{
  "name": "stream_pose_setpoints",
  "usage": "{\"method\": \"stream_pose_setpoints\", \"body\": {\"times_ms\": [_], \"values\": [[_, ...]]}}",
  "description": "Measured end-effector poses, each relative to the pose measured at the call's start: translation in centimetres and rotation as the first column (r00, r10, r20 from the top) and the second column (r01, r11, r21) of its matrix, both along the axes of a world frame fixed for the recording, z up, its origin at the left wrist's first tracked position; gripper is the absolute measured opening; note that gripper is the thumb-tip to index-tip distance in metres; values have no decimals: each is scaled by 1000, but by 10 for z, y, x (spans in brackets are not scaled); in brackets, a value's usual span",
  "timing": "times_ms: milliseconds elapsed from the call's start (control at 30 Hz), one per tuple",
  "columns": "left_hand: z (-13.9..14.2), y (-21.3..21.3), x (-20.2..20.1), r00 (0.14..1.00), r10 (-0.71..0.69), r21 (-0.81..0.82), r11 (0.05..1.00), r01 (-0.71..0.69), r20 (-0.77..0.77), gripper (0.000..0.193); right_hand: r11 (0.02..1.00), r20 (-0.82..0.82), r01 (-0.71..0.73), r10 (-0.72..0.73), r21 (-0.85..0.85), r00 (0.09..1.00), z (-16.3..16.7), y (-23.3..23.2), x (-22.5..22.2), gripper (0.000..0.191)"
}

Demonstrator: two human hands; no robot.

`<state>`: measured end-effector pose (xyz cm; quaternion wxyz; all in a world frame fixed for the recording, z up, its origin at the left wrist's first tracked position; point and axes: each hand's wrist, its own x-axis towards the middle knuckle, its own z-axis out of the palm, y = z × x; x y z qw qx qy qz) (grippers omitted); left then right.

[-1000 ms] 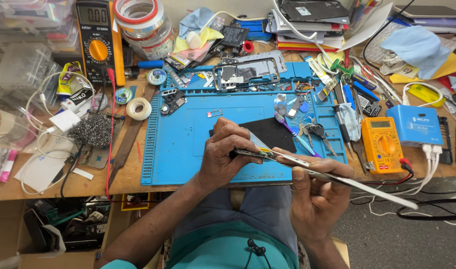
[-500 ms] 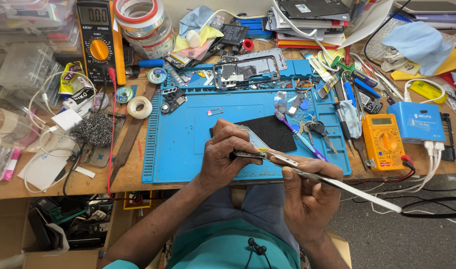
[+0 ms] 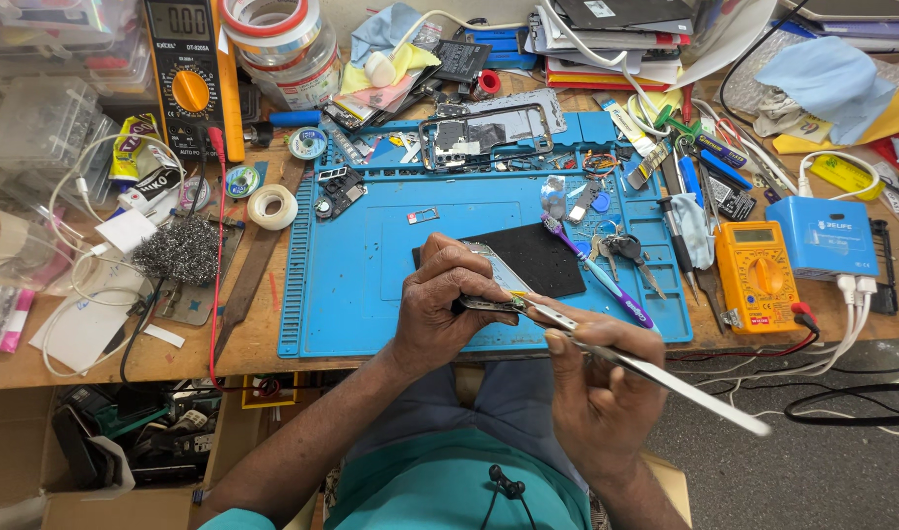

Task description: The person repairs a smartphone at a workbench. They hold the opened phone, pry at its internal components with a flat metal tool, press on the board and battery area, plug in a charging cable, and repeatedly power the phone on to test it while handling the frame and back cover.

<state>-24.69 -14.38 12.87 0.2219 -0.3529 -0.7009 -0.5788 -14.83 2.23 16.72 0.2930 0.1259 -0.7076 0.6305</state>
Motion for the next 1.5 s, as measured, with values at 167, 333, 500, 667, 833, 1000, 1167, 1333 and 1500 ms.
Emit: {"method": "stream_pose_setpoints", "body": {"times_ms": [167,333,500,667,833,1000,1167,1333,1500], "values": [[0,0,-1,1000,8,3,1000,-8,2,26,990,-19,-48,46,-136,999,0,1,0,27],[-1,1,-1,1000,4,3,1000,-4,-11,25,995,2,-49,49,-87,999,-1,1,-1,27],[-1,0,-1,1000,-16,18,1000,15,12,24,998,15,-30,31,-58,999,-2,1,-3,27],[-1,0,-1,1000,-18,9,1000,18,14,24,999,8,-43,43,-18,999,-1,1,-3,26],[-2,0,0,1000,-11,12,1000,11,15,25,994,49,-43,49,-102,998,-1,-1,-2,27],[-1,-1,0,1000,-15,29,999,14,25,25,978,126,1,25,-207,992,-1,-2,-3,26],[-2,-2,1,1000,-14,20,1000,13,16,26,978,112,-23,47,-209,993,-2,0,-6,24],[-3,-2,1,1000,-18,22,1000,18,26,26,982,106,-27,48,-189,993,-6,3,-5,24],[-4,-2,2,1000,-25,28,999,25,10,26,991,7,-50,51,-125,999,-11,-2,-2,26]]}}
